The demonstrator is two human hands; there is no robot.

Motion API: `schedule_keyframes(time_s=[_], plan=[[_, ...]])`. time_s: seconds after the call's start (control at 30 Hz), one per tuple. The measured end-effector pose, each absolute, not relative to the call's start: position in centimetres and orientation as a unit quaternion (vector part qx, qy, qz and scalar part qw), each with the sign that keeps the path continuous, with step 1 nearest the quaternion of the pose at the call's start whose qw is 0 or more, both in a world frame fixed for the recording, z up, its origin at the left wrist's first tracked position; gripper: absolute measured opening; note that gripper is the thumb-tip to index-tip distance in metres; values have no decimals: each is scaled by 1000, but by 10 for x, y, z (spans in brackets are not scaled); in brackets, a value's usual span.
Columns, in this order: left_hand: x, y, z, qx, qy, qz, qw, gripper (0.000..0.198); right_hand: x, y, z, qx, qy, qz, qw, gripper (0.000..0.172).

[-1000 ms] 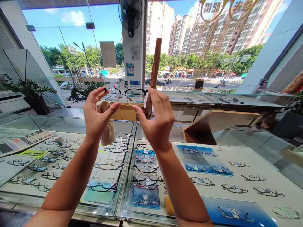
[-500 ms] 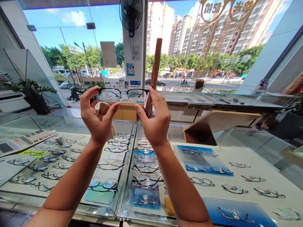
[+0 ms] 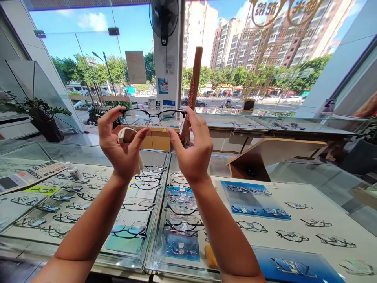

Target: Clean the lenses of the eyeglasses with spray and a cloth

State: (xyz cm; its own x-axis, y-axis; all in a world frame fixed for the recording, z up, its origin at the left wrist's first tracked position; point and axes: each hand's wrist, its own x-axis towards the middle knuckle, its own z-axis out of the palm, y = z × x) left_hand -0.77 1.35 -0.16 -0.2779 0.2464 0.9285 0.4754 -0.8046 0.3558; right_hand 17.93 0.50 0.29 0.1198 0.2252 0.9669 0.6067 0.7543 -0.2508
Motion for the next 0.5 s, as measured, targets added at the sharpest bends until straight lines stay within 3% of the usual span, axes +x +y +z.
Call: schedule_keyframes(time_s=[0.13,0.5], plan=[[-4,15,2,-571,-276,-763,123,65,175,3,2,-326,-633,-167,682,57],[-5,22,4,-605,-198,-764,104,60,174,7,-1,-300,-631,-176,693,62]])
